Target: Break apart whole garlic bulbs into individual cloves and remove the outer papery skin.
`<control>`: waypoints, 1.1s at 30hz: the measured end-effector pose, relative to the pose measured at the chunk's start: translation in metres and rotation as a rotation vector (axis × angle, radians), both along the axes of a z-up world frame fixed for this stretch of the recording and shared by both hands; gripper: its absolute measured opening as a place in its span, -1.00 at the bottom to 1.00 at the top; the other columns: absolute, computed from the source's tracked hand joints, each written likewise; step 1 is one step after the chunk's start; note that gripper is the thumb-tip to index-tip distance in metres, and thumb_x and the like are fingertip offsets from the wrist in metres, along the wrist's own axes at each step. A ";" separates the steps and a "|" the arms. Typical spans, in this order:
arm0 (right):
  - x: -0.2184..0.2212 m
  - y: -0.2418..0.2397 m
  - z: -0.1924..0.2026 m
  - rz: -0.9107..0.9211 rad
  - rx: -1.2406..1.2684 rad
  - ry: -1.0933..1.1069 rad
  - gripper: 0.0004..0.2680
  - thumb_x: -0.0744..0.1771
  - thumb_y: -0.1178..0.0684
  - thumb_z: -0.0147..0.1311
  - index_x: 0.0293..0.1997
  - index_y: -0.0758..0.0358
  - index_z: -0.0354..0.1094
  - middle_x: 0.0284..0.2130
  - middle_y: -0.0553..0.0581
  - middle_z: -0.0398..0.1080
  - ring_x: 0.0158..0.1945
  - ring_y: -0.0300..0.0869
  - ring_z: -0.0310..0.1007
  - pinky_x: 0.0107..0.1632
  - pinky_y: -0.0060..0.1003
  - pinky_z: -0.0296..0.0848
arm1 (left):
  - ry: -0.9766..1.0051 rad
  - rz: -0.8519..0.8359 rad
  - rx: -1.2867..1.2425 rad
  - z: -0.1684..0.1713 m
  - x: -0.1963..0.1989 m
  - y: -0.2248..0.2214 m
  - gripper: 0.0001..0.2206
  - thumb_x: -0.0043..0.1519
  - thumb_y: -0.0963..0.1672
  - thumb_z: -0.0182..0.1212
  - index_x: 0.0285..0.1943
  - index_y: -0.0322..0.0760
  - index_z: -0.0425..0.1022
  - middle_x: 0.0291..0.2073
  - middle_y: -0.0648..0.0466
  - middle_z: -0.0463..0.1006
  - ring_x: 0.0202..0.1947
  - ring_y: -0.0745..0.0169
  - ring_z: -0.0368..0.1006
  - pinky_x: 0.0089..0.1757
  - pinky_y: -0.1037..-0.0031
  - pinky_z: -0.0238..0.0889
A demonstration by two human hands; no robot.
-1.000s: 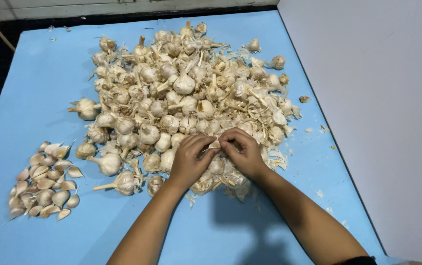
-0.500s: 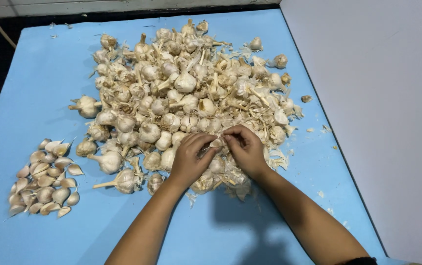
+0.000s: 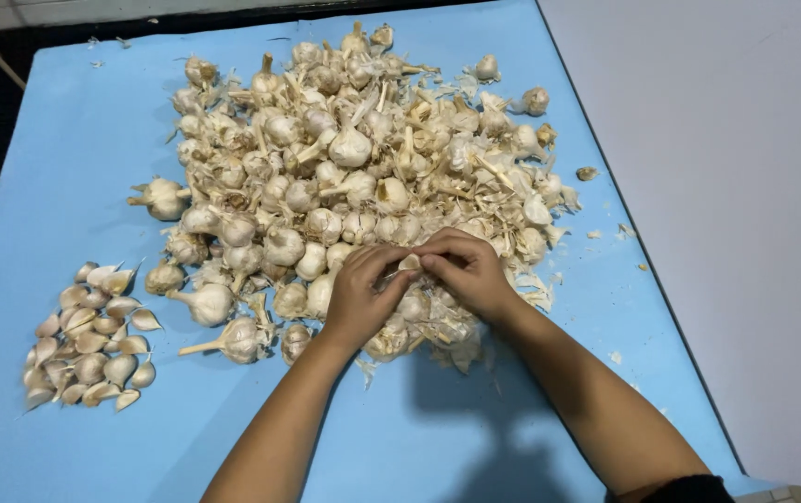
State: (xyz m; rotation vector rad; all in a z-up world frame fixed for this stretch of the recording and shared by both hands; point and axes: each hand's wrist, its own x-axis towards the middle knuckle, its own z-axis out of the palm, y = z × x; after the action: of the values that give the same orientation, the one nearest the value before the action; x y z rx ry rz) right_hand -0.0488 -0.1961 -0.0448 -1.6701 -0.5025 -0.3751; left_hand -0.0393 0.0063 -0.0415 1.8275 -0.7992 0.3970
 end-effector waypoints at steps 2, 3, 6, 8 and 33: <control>-0.003 0.002 0.007 -0.007 -0.001 0.003 -0.91 0.32 0.18 0.24 -0.16 0.32 0.59 -0.35 0.24 0.56 -0.24 -0.07 0.55 -0.11 -0.18 0.47 | 0.000 -0.007 -0.007 0.003 0.000 -0.001 -0.78 0.21 -0.14 0.38 0.01 -0.26 0.61 -0.21 -0.06 0.67 -0.07 -0.19 0.58 -0.04 0.11 0.38; -0.004 0.004 0.011 -0.006 -0.003 0.008 -0.91 0.32 0.19 0.24 -0.16 0.34 0.59 -0.35 0.25 0.56 -0.24 -0.06 0.56 -0.11 -0.17 0.47 | 0.001 -0.005 -0.015 0.004 0.000 -0.001 -0.78 0.21 -0.14 0.38 0.01 -0.26 0.61 -0.21 -0.07 0.68 -0.07 -0.20 0.59 -0.04 0.10 0.38; -0.003 0.001 0.003 -0.018 -0.011 -0.016 -0.90 0.30 0.19 0.27 -0.15 0.33 0.58 -0.31 0.24 0.58 -0.21 -0.04 0.57 -0.09 -0.18 0.48 | 0.008 -0.001 -0.029 0.004 -0.001 -0.001 -0.78 0.21 -0.13 0.39 0.01 -0.26 0.61 -0.21 -0.08 0.68 -0.08 -0.20 0.59 -0.05 0.10 0.39; -0.005 0.002 0.004 -0.031 -0.018 -0.025 -0.90 0.30 0.19 0.27 -0.16 0.34 0.59 -0.32 0.26 0.58 -0.21 -0.02 0.58 -0.09 -0.16 0.48 | 0.007 0.009 -0.031 0.005 -0.003 -0.002 -0.78 0.21 -0.14 0.39 0.00 -0.27 0.62 -0.21 -0.08 0.68 -0.08 -0.20 0.59 -0.05 0.11 0.39; -0.002 0.000 -0.021 -0.233 -0.099 0.053 -0.93 0.36 0.17 0.12 -0.26 0.32 0.48 -0.42 0.22 0.54 -0.31 -0.06 0.54 -0.19 -0.16 0.49 | -0.044 -0.004 0.021 0.005 0.002 -0.001 -0.76 0.24 -0.09 0.34 0.03 -0.26 0.61 -0.19 -0.11 0.68 -0.09 -0.25 0.58 -0.08 0.04 0.39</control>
State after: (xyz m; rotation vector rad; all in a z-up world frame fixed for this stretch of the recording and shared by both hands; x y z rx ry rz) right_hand -0.0510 -0.1958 -0.0662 -1.8359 -0.2915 -0.4813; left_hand -0.0372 0.0049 -0.0369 1.8417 -0.8402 0.4286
